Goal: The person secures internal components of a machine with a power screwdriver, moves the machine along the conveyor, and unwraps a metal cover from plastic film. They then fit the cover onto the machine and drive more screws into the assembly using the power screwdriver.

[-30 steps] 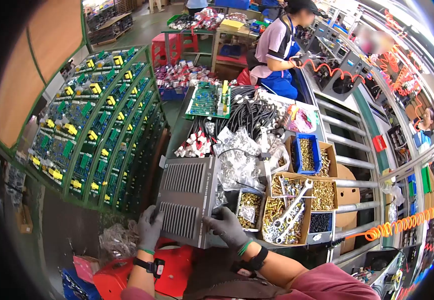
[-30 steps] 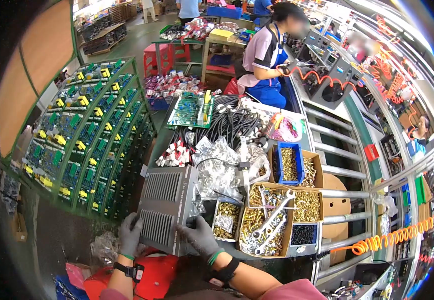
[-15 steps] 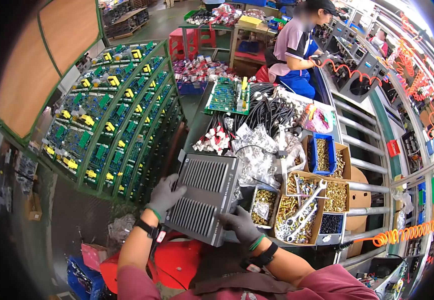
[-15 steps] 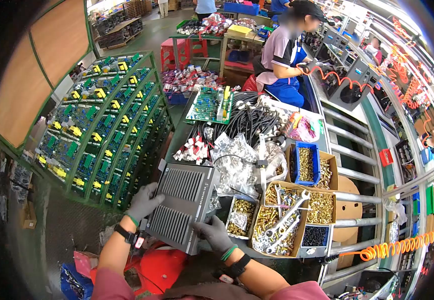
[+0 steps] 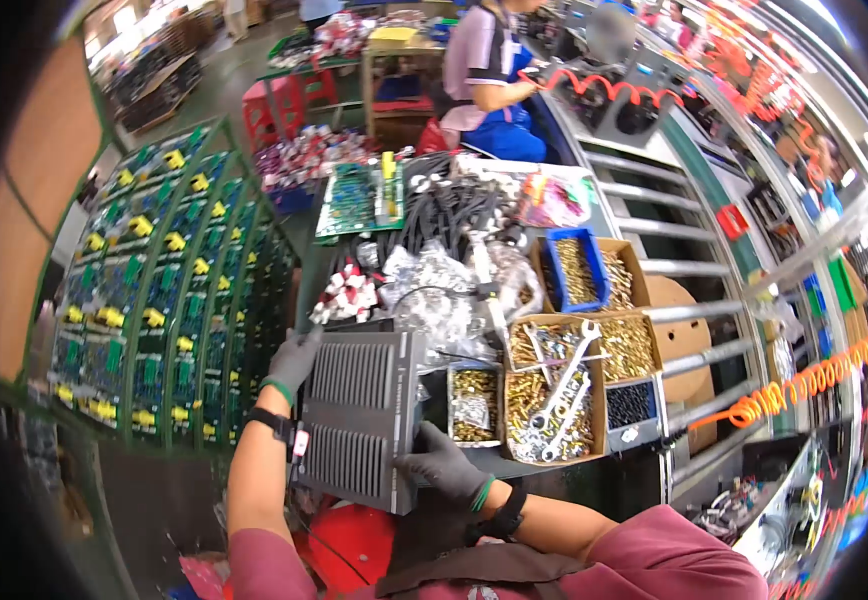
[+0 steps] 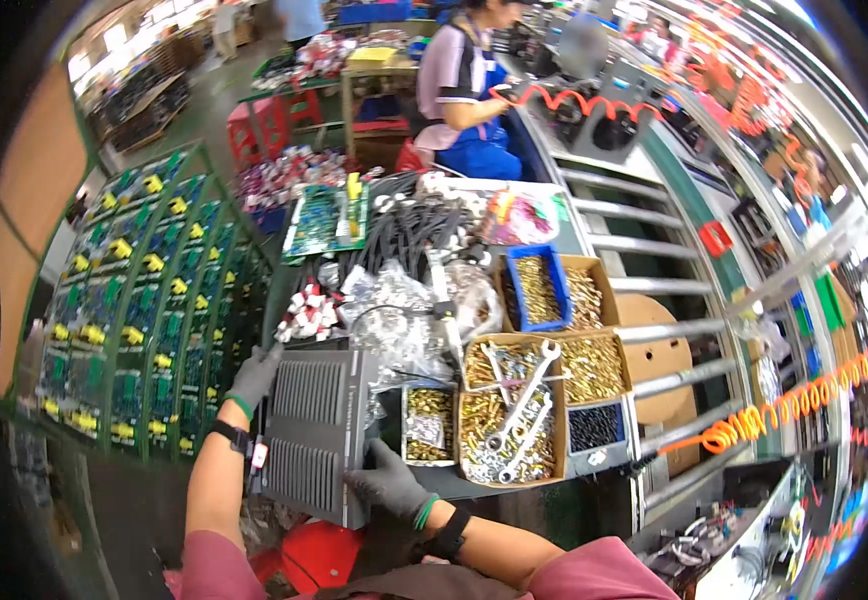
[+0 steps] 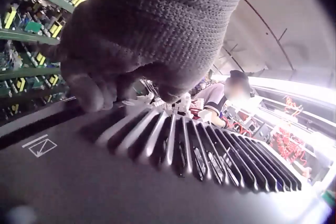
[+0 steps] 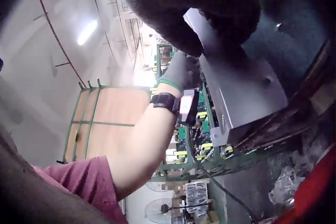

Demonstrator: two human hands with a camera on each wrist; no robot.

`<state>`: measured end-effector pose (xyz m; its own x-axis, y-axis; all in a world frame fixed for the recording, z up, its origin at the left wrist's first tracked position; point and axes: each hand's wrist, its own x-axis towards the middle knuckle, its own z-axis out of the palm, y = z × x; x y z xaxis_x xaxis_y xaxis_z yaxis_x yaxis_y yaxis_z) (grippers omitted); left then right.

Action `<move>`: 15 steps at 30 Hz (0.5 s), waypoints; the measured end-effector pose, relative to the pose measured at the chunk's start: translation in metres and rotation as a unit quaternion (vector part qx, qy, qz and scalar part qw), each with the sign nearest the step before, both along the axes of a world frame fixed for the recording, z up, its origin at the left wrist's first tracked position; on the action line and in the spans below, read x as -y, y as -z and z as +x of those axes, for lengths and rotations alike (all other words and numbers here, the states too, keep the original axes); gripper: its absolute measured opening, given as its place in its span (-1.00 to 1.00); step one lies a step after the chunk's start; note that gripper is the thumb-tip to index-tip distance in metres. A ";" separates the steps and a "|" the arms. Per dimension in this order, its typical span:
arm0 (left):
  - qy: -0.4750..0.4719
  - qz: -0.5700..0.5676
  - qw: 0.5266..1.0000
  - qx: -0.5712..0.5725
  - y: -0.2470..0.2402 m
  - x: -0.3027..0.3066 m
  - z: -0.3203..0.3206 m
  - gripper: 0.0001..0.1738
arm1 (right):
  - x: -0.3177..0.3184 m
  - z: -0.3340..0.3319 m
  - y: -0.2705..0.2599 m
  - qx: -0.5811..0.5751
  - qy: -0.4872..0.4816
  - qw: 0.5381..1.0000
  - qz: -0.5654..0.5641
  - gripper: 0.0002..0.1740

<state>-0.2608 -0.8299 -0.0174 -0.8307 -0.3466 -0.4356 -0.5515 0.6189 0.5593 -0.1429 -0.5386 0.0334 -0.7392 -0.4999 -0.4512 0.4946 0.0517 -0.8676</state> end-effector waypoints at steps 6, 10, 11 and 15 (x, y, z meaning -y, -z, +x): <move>-0.163 0.354 0.920 -0.030 -0.046 -0.016 0.017 -0.06 | -0.005 0.021 0.034 -0.003 0.013 1.000 -0.027 -0.48; -0.158 0.368 0.903 -0.157 -0.095 -0.026 0.058 -0.26 | -0.014 0.019 0.018 0.049 -0.033 0.989 -0.133 -0.44; -0.169 0.358 0.894 -0.210 -0.096 -0.022 0.077 -0.30 | -0.018 0.016 0.012 0.012 -0.080 0.986 -0.145 -0.45; -0.163 0.165 0.925 -0.301 -0.155 -0.033 0.159 -0.44 | -0.030 0.019 0.001 -0.039 -0.191 0.966 -0.170 -0.52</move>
